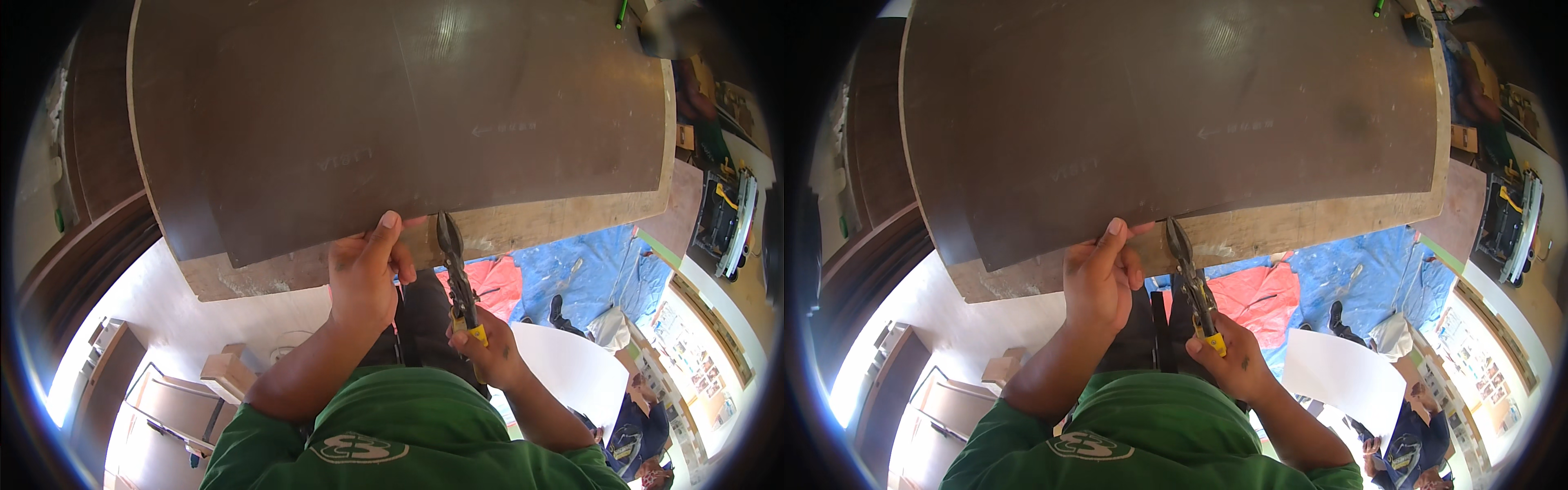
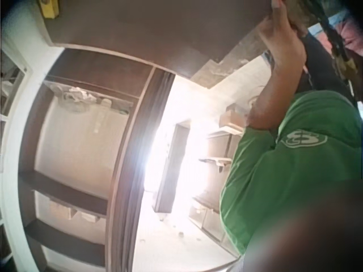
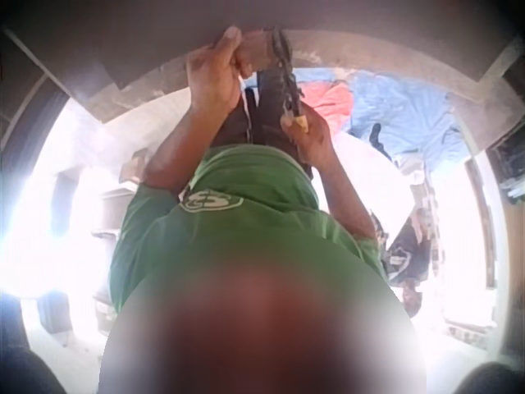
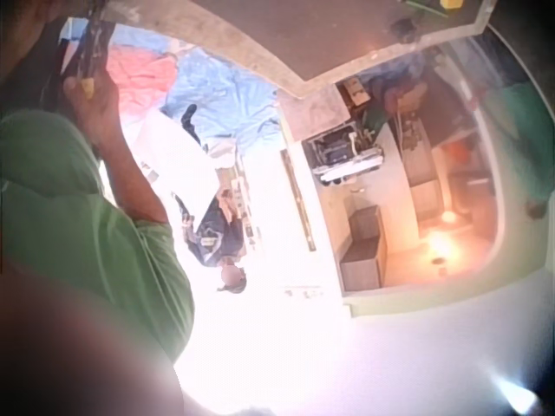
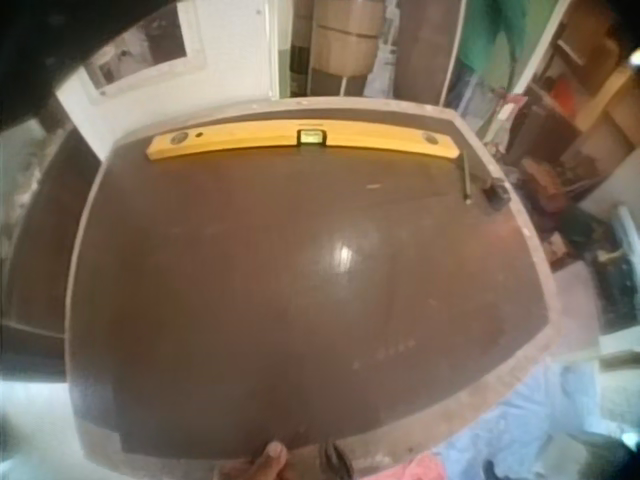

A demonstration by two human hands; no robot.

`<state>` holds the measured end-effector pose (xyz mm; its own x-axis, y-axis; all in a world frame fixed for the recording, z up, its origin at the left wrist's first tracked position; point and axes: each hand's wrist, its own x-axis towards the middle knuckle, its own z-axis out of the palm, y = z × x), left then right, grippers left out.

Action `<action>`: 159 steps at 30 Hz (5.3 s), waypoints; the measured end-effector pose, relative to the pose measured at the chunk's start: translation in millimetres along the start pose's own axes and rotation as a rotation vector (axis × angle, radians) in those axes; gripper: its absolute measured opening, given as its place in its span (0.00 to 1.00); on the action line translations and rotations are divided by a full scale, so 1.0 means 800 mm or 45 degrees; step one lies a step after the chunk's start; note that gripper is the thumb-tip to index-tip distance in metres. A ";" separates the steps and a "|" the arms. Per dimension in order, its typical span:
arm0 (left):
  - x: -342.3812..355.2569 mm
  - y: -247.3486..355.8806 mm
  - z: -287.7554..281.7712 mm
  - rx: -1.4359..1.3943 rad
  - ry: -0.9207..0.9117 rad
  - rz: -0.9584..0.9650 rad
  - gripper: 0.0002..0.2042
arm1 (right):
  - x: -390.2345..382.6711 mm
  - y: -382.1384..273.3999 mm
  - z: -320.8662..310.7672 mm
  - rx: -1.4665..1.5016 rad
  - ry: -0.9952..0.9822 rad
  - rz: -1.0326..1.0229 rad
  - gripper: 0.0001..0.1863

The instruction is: The person uses a spirit level and pencil to mark a straight line on a large brown laminate sheet. They then use tin snips to cut along the marked line, separating a strip from the sheet.

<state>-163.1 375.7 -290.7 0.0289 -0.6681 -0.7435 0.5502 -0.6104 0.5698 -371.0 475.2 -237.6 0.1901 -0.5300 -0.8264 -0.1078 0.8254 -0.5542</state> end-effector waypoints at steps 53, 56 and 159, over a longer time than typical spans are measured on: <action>-0.056 0.011 -0.008 0.259 -0.074 -0.152 0.10 | -0.012 0.010 -0.013 -0.179 0.046 -0.070 0.25; -0.074 0.002 -0.010 0.820 -0.262 0.515 0.04 | -0.019 0.004 -0.013 -0.342 0.120 -0.166 0.35; -0.010 0.022 -0.036 0.185 0.035 -0.124 0.24 | -0.004 -0.052 -0.006 -0.223 -0.204 0.077 0.36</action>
<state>-129.3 382.4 -284.7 0.0052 -0.5924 -0.8056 0.4255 -0.7277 0.5379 -371.7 441.3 -212.6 0.3290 -0.4319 -0.8398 -0.2886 0.8007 -0.5249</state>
